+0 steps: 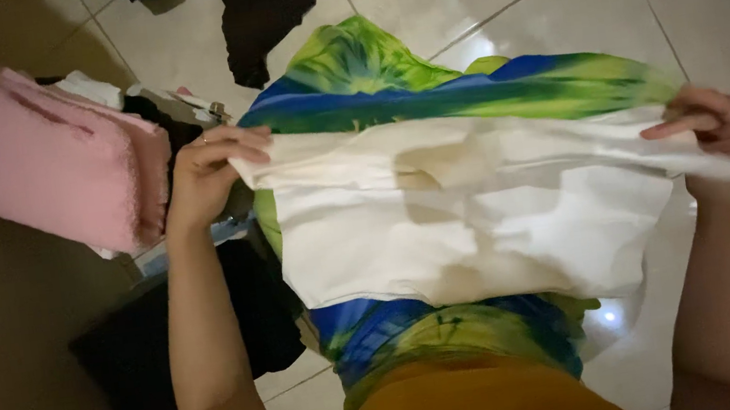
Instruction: Folding various clothing items such as trousers and shirts and stacking them on the floor.
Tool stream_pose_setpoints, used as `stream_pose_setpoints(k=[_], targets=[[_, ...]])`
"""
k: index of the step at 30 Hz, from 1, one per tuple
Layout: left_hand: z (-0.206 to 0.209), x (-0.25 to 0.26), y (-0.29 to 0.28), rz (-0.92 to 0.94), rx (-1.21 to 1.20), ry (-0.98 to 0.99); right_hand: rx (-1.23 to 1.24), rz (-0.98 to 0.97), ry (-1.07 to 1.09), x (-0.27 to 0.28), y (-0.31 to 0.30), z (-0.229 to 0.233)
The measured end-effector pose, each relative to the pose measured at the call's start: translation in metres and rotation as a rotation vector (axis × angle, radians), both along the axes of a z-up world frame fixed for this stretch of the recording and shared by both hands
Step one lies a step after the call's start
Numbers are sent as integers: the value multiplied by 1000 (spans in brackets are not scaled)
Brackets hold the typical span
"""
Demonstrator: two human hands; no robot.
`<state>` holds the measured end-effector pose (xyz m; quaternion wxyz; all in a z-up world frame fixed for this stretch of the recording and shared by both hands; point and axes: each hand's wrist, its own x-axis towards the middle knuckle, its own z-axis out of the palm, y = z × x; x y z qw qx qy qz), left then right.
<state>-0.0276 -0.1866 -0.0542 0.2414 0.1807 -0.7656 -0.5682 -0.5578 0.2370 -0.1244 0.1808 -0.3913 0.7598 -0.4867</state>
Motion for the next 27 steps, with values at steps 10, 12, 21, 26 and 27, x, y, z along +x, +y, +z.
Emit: stream_pose_setpoints(k=[10,12,21,26,27], targets=[[-18,-48,-8,477,184,-109,-17,-161,-256,14,-70,48],[-19,-60,-6,551,176,-127,4,-242,-274,19,-86,56],[7,-85,0,492,303,-272,367,-113,-266,33,-101,105],[6,-92,3,509,48,-310,241,-92,-227,38,-93,98],[16,-88,3,510,49,-308,241,-90,-225,38,-85,94]])
